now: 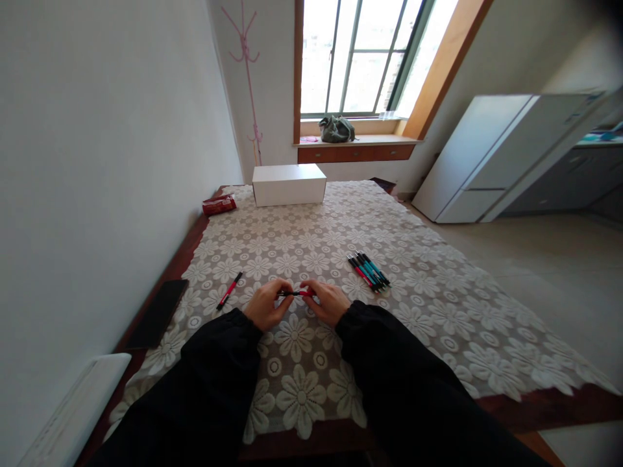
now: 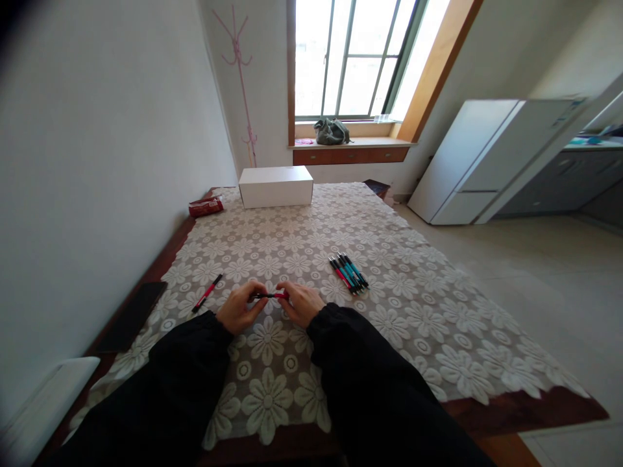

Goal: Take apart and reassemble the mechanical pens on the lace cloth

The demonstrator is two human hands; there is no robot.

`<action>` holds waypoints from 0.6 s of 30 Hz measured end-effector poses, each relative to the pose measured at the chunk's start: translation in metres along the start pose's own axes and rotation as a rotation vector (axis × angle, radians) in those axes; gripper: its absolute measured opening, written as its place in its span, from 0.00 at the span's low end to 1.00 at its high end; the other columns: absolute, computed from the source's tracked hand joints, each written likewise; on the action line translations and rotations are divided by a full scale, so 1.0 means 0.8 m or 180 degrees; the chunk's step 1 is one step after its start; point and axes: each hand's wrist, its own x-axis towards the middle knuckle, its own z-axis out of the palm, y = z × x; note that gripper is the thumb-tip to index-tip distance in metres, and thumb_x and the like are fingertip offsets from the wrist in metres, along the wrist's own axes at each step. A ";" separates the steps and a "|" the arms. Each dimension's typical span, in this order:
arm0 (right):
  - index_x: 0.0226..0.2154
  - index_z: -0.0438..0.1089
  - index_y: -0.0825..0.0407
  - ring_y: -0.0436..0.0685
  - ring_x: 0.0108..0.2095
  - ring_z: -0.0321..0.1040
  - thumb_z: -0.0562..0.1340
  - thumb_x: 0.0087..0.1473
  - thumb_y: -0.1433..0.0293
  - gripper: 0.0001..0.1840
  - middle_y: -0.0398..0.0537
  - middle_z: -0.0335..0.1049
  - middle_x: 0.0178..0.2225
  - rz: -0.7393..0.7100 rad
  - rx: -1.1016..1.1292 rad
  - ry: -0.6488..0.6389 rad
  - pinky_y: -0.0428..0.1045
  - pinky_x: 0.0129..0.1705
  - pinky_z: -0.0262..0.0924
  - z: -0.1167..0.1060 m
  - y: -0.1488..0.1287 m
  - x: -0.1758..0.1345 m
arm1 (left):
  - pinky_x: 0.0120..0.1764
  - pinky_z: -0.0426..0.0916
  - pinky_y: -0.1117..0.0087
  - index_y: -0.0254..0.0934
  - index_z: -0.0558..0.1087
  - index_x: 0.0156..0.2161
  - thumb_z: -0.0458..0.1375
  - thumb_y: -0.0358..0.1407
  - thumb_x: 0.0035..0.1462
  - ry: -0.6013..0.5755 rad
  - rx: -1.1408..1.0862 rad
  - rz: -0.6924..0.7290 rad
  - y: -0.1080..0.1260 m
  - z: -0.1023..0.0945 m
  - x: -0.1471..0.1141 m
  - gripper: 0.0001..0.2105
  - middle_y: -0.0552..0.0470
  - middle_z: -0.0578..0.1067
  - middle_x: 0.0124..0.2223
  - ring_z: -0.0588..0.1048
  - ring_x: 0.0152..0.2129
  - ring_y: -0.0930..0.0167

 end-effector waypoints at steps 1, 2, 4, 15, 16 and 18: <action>0.46 0.65 0.50 0.54 0.35 0.69 0.58 0.58 0.68 0.12 0.46 0.72 0.35 0.0063 0.0052 0.0027 0.47 0.38 0.59 0.001 0.000 0.000 | 0.32 0.69 0.72 0.37 0.70 0.39 0.57 0.34 0.57 0.0044 -0.0016 -0.0006 0.000 0.001 0.000 0.05 0.50 0.75 0.35 0.73 0.30 0.72; 0.44 0.65 0.51 0.53 0.34 0.68 0.58 0.58 0.68 0.10 0.46 0.71 0.34 0.0099 0.0101 0.0041 0.47 0.37 0.59 0.001 0.000 -0.001 | 0.32 0.70 0.72 0.37 0.70 0.40 0.57 0.34 0.57 0.0099 -0.0043 -0.0012 -0.001 0.001 0.000 0.05 0.50 0.75 0.35 0.73 0.30 0.72; 0.40 0.64 0.51 0.53 0.34 0.68 0.58 0.58 0.69 0.07 0.45 0.71 0.34 0.0092 0.0171 0.0031 0.47 0.36 0.58 0.002 0.002 0.000 | 0.32 0.70 0.72 0.36 0.71 0.40 0.58 0.35 0.57 0.0199 -0.0111 -0.0021 -0.002 0.002 0.001 0.06 0.50 0.76 0.35 0.73 0.29 0.73; 0.39 0.68 0.48 0.54 0.36 0.68 0.53 0.63 0.67 0.08 0.47 0.72 0.35 -0.0139 -0.0015 -0.0129 0.48 0.39 0.58 0.000 0.007 0.001 | 0.33 0.71 0.72 0.38 0.74 0.37 0.59 0.37 0.57 0.0183 -0.0026 0.0079 -0.007 0.002 0.001 0.06 0.52 0.74 0.32 0.72 0.28 0.74; 0.39 0.67 0.48 0.54 0.36 0.68 0.52 0.63 0.67 0.09 0.47 0.72 0.36 -0.0123 -0.0010 -0.0148 0.47 0.38 0.58 0.000 0.006 0.001 | 0.33 0.71 0.72 0.37 0.75 0.37 0.59 0.38 0.57 0.0179 -0.0017 0.0096 -0.007 0.002 0.001 0.06 0.52 0.73 0.32 0.72 0.28 0.74; 0.41 0.66 0.48 0.53 0.34 0.68 0.52 0.63 0.67 0.09 0.46 0.72 0.35 -0.0037 0.0033 -0.0158 0.47 0.35 0.56 0.001 0.004 0.000 | 0.33 0.70 0.72 0.37 0.75 0.36 0.59 0.38 0.57 0.0180 -0.0017 0.0105 -0.008 0.002 0.001 0.07 0.52 0.73 0.31 0.72 0.28 0.74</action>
